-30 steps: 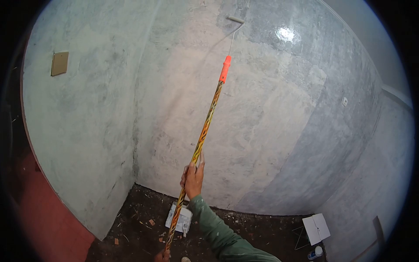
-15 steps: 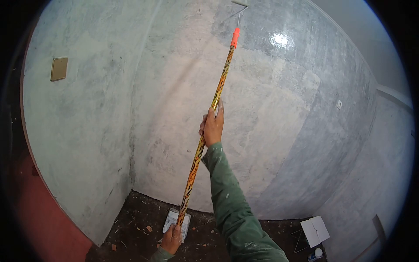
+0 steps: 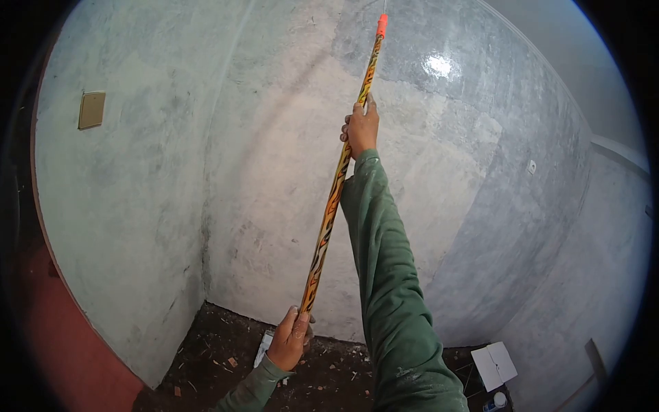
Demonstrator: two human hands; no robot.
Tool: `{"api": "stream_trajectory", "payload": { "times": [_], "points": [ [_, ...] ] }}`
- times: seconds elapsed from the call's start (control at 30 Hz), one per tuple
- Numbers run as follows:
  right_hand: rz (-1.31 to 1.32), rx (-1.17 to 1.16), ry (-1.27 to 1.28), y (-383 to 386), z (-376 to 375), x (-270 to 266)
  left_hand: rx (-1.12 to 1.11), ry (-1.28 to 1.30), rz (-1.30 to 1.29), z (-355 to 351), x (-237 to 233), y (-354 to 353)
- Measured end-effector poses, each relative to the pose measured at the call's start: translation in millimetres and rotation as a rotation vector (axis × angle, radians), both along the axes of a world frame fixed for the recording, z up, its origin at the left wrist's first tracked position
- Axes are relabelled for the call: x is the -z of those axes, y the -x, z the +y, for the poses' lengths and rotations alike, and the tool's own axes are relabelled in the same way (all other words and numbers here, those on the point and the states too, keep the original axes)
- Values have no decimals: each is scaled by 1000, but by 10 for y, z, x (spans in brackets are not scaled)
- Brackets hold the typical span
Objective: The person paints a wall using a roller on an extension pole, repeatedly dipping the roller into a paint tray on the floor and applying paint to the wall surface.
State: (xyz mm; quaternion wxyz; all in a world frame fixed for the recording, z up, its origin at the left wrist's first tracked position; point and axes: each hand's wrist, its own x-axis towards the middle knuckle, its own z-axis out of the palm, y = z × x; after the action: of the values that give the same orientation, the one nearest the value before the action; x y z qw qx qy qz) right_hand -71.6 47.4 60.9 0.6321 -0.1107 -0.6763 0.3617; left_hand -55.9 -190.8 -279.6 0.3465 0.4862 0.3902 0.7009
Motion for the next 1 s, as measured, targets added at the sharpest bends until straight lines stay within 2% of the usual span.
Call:
{"api": "stream_trajectory", "payload": {
  "times": [0.1, 0.17, 0.3, 0.37, 0.47, 0.5, 0.53, 0.57, 0.6, 0.63, 0.7, 0.87, 1.0],
  "points": [
    [-36, 86, -25, 14, -78, 331, -54, 6, 15, -32, 307, 4],
    [-56, 115, -1, 35, -159, 671, -152, 123, 60, -159, 524, 9],
    [-84, 132, 30, 44, -389, 1417, -84, 253, -87, -318, 1203, -23],
    [-125, 153, 92, 46, -500, 1761, -139, 378, -52, -464, 1444, -25],
    [-134, 166, 155, 42, -706, 2211, -226, 399, -1, -652, 1859, -73],
    [-137, 167, 158, 42, -770, 2347, -233, 431, 17, -666, 2189, -69],
    [-144, 144, 181, 46, -828, 2469, -232, 432, 15, -654, 2725, -99],
    [-150, 121, 205, 45, -888, 2597, -360, 440, 201, -644, 3323, -149],
    [-151, 122, 205, 48, -948, 2733, -486, 444, 389, -661, 3623, -174],
    [-157, 109, 230, 55, -1007, 2870, -487, 444, 388, -771, 3627, -187],
    [-162, 91, 251, 24, -1167, 3115, -540, 210, 373, -1037, 3612, -216],
    [-110, -69, 399, -49, -1690, 3570, -734, 195, 463, -1010, 3798, -66],
    [-128, -76, 439, -23, -1745, 3842, -880, 224, 551, -1108, 4098, -166]
  ]
}}
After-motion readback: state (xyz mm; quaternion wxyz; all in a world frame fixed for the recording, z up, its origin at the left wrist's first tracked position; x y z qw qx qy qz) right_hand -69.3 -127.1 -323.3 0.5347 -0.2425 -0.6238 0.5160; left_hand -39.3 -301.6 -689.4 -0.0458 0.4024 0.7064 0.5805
